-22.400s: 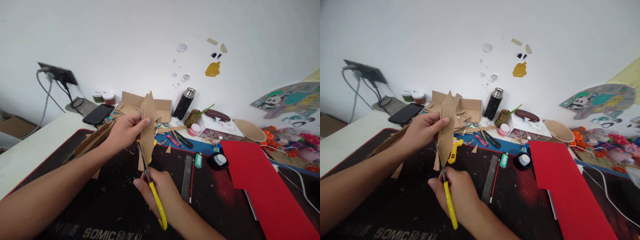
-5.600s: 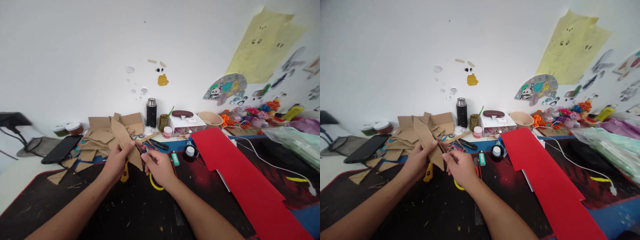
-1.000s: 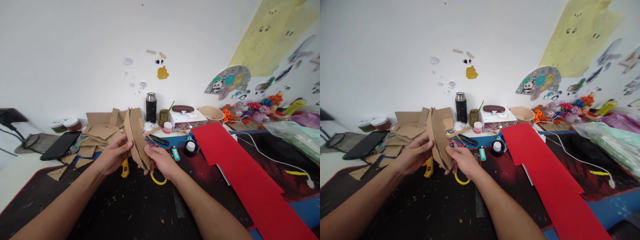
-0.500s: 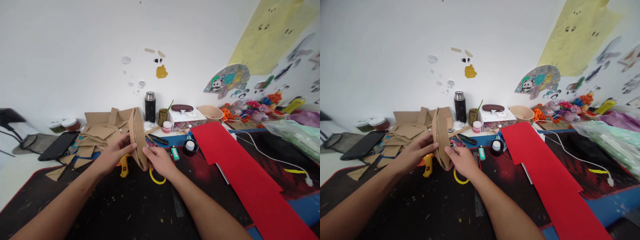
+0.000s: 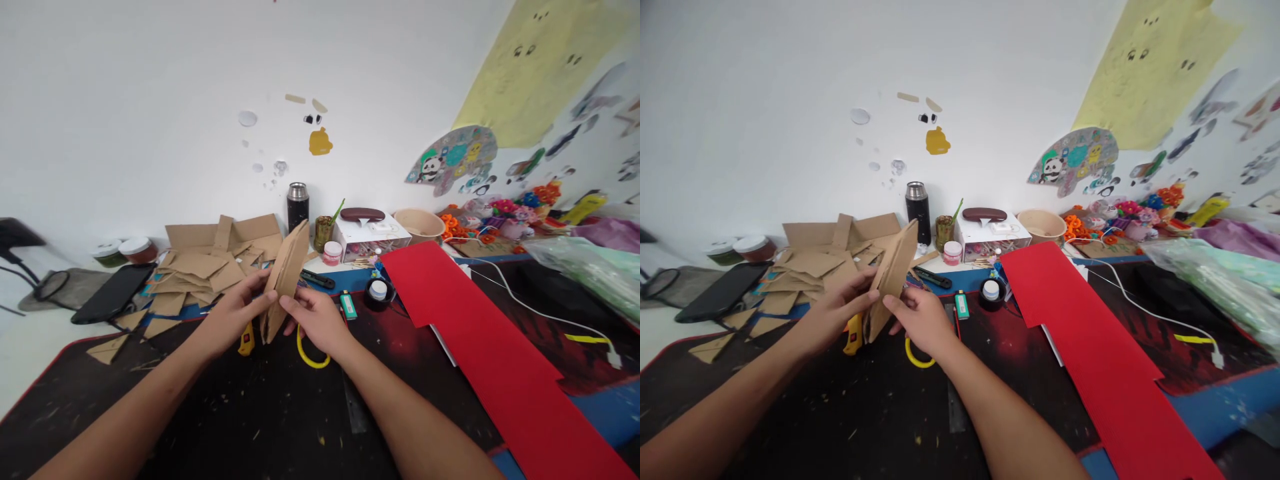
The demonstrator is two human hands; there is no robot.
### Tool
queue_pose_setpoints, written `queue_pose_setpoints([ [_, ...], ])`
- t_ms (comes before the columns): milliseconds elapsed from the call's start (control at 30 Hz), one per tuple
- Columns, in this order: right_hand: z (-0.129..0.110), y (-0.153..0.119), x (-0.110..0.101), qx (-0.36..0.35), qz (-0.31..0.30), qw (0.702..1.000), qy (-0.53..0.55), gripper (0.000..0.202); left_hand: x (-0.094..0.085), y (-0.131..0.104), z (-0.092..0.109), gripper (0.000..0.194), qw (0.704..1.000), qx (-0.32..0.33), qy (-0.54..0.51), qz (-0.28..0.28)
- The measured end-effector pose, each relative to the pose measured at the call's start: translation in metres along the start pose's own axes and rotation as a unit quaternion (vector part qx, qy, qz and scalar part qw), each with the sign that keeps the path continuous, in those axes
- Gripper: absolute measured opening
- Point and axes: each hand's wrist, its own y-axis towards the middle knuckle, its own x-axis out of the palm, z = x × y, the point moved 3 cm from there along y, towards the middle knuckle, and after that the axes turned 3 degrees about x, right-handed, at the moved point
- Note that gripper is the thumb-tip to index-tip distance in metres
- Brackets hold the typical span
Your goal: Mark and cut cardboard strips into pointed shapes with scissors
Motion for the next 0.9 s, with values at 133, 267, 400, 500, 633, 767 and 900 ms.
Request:
queue_pose_setpoints([
  [133,0.0,-0.001,0.002,0.003,-0.006,1.0,0.004,0.037,0.004,-0.001,0.007,0.048,1.0,0.019,0.013,-0.017],
  [267,0.0,0.0,0.003,0.017,-0.014,0.999,0.029,0.045,0.001,0.001,0.002,0.049,1.0,0.012,0.02,-0.009],
  [400,-0.003,0.0,0.002,0.0,0.009,0.999,0.051,0.056,-0.003,0.001,-0.003,0.056,0.997,0.008,0.077,-0.01],
  [500,-0.004,0.0,0.0,-0.015,0.053,0.997,0.049,0.052,-0.001,0.0,-0.002,0.068,0.992,0.01,0.124,-0.024],
  [633,-0.003,0.001,-0.003,-0.022,0.093,0.994,0.045,0.046,0.005,-0.001,0.002,0.073,0.992,0.005,0.125,-0.028],
  [767,-0.002,0.003,-0.004,-0.011,0.081,0.996,0.043,0.046,0.007,-0.002,0.002,0.065,0.989,0.028,0.145,0.0],
  [900,-0.001,0.004,-0.004,-0.011,0.07,0.997,0.043,0.045,0.006,-0.006,-0.004,0.062,0.97,0.052,0.234,0.033],
])
